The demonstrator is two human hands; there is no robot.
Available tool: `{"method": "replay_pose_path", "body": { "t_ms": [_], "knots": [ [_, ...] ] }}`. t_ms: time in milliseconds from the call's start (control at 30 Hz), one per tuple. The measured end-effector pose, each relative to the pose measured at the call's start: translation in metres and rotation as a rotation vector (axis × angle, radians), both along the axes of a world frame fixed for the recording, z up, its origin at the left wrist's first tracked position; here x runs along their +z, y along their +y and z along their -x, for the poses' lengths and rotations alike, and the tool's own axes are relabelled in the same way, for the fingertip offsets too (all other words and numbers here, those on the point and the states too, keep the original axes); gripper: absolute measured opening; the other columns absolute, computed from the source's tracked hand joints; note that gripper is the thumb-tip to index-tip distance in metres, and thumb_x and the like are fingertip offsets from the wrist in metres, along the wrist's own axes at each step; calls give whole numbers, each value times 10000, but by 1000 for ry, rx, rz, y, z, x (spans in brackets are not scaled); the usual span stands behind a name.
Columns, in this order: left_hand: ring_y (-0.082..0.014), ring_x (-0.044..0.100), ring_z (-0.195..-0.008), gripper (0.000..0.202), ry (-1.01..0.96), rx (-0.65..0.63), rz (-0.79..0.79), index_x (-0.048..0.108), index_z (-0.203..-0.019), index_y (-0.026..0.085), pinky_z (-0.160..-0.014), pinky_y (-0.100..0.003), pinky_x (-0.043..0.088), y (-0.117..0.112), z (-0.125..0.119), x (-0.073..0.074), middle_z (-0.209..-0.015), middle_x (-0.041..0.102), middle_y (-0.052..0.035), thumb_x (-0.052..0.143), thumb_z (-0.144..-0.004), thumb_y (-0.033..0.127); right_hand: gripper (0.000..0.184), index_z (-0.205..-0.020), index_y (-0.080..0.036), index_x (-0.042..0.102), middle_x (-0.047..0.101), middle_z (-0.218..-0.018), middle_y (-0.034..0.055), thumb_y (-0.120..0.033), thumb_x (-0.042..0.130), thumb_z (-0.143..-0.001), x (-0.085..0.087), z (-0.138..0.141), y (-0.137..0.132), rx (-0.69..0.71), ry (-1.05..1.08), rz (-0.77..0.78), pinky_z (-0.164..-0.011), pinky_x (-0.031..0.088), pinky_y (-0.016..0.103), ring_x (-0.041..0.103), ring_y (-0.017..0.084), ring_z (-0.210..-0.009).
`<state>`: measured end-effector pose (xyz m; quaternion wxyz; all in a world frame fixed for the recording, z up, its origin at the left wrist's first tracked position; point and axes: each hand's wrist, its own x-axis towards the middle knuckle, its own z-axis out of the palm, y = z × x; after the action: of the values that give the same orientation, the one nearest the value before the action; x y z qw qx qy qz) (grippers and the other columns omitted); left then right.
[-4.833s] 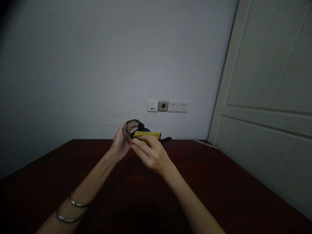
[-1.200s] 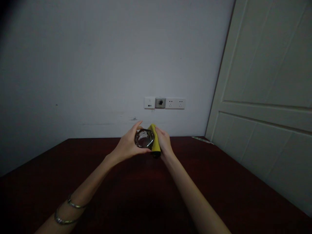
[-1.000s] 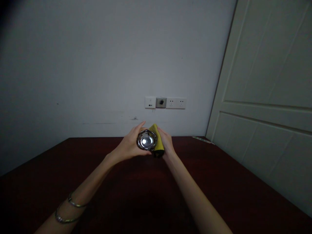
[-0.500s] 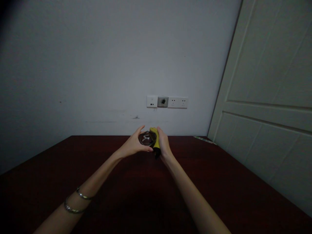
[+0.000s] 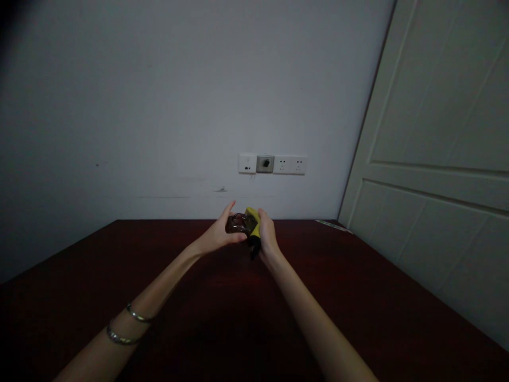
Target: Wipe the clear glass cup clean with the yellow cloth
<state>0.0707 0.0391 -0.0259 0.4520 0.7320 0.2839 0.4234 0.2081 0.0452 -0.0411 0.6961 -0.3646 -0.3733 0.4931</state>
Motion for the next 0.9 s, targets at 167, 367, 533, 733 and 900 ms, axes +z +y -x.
{"method": "replay_pose_path", "body": {
  "t_ms": [167, 367, 533, 733, 900],
  "knots": [
    [-335, 358, -1327, 1179, 107, -86, -38, -165, -1452, 76, -1106, -534, 226, -2, 1, -3, -1447, 311, -278, 712, -723, 373, 236, -640, -211, 597, 592, -520, -18, -394, 520, -769, 3, -10, -2, 68, 28, 83, -528, 415, 286, 513, 149, -475],
    [-330, 437, -1263, 1139, 114, 18, -125, -133, -1460, 82, -1086, -554, 251, -2, 4, 2, -1352, 446, -259, 703, -734, 349, 241, -729, -200, 641, 650, -628, 1, -411, 532, -766, 5, 0, -6, 128, 31, 46, -601, 439, 283, 582, 166, -592],
    [-304, 519, -1160, 1202, 35, 100, -157, -24, -1476, 117, -1064, -520, 302, 6, 5, 0, -1245, 507, -199, 794, -624, 338, 238, -766, -208, 638, 666, -700, -17, -436, 587, -721, 6, 10, -8, 94, 53, -25, -660, 459, 269, 598, 161, -676],
    [-321, 499, -1191, 1231, -232, 58, -11, 38, -1473, 142, -1048, -494, 331, 4, -5, -5, -1287, 470, -185, 830, -552, 341, 232, -787, -218, 637, 668, -705, -27, -426, 559, -720, 14, 9, -13, 54, 90, -73, -662, 461, 267, 593, 155, -671],
    [-335, 352, -1329, 1101, -186, -75, 54, -5, -1484, 137, -1117, -499, 219, -2, 1, 1, -1432, 377, -181, 720, -677, 324, 252, -774, -215, 639, 661, -663, -17, -440, 539, -721, 13, 1, -9, 68, 65, -63, -620, 455, 284, 590, 170, -634]
  ]
}}
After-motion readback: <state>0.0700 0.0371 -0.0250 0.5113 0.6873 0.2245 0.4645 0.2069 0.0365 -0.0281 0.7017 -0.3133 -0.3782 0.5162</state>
